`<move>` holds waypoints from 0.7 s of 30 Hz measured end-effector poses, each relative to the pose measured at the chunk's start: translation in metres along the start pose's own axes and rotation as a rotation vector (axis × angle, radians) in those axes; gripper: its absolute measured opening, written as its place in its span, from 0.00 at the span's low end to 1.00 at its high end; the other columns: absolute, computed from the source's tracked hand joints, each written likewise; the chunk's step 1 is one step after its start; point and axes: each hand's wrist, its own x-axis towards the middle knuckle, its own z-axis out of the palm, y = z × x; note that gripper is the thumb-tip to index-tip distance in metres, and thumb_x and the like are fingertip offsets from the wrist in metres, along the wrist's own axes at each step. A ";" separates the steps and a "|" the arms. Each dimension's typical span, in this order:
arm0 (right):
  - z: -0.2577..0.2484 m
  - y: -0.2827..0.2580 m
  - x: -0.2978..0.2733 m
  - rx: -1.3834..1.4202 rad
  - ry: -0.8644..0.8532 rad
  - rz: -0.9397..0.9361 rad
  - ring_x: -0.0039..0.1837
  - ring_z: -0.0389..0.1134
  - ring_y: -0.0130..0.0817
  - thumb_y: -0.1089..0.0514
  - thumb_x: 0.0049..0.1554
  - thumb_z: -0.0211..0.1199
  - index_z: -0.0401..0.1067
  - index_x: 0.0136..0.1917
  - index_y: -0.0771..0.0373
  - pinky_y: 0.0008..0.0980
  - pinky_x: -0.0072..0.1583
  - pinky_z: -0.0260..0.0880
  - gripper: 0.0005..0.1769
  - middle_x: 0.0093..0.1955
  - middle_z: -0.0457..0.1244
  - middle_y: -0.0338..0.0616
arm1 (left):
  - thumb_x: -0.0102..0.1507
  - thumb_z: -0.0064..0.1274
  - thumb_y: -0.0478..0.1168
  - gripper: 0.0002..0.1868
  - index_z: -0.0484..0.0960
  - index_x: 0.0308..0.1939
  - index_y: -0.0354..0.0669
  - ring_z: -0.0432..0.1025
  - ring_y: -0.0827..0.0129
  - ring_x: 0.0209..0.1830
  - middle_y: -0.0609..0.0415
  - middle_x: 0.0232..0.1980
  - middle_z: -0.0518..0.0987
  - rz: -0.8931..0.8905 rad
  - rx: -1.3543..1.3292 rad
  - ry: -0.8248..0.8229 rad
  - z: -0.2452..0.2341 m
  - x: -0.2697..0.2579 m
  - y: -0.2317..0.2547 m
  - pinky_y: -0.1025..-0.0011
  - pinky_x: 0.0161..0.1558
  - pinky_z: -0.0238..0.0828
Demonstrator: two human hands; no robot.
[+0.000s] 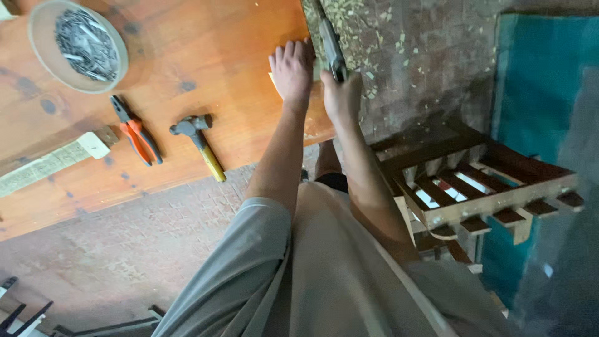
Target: The person constructs a wooden structure by hammering nails into small wood pieces to join them together and using a handsaw to cut a length of wood.
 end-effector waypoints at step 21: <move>-0.088 0.002 -0.108 -0.043 -0.168 -0.310 0.36 0.52 0.27 0.44 0.60 0.62 0.61 0.29 0.56 0.37 0.40 0.55 0.24 0.28 0.51 0.33 | 0.66 0.51 0.47 0.19 0.71 0.21 0.49 0.65 0.50 0.27 0.53 0.24 0.71 -0.104 0.039 0.139 0.014 -0.006 0.001 0.55 0.32 0.57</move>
